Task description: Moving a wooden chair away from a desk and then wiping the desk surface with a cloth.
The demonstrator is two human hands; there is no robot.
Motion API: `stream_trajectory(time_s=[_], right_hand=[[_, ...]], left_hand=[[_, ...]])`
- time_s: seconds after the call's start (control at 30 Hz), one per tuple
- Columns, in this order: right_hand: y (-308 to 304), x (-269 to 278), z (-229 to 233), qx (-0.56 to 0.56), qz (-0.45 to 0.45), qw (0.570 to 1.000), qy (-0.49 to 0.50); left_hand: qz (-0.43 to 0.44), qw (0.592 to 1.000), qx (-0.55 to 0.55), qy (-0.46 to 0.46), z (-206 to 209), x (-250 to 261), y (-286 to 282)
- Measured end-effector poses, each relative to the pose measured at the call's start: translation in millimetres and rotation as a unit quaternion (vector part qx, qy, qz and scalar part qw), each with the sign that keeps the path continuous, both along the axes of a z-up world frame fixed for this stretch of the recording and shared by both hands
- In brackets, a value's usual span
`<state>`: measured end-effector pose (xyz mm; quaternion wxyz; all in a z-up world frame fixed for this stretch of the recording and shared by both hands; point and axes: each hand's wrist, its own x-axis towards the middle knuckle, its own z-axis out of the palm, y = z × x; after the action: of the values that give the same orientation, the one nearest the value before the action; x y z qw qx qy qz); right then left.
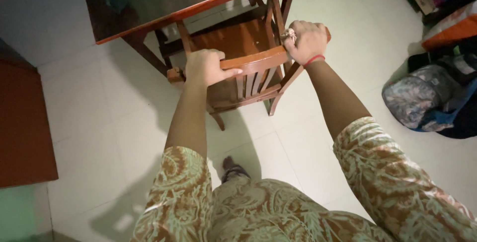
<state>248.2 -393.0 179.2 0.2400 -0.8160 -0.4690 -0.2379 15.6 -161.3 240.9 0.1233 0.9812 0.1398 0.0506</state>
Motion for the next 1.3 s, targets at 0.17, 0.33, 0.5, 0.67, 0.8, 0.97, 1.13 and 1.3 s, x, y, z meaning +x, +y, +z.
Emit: stream_trajectory(time_s=[0.17, 0.33, 0.5, 0.67, 0.8, 0.97, 1.13, 1.3], right_hand=[[3, -2, 3, -0.009, -0.021, 0.999, 0.025], [2, -8, 1, 0.013, -0.016, 1.000, -0.001], [0, -3, 10, 0.027, -0.016, 0.999, -0.013], [7, -10, 17, 0.055, -0.006, 0.998, -0.022], [8, -27, 17, 0.052, -0.019, 0.998, -0.009], [-12, -36, 26, 0.060, 0.014, 0.998, 0.003], [-30, -42, 28, 0.040, 0.047, 0.998, 0.005], [-6, -23, 25, 0.058, 0.096, 0.994, 0.009]], left_hand=[[0.002, 0.998, 0.000, 0.066, 7, 5, -3], [-0.054, 0.996, -0.059, -0.042, -2, -10, 9], [-0.020, 0.998, -0.051, 0.037, -19, -18, 39], [0.049, 0.987, -0.092, 0.123, -7, -47, 67], [0.096, 0.973, -0.108, 0.182, -12, -63, 65], [0.112, 0.971, -0.117, 0.173, 5, -95, 19], [0.110, 0.964, -0.121, 0.209, -8, -122, -18], [0.145, 0.978, -0.136, 0.061, -21, -133, -18]])
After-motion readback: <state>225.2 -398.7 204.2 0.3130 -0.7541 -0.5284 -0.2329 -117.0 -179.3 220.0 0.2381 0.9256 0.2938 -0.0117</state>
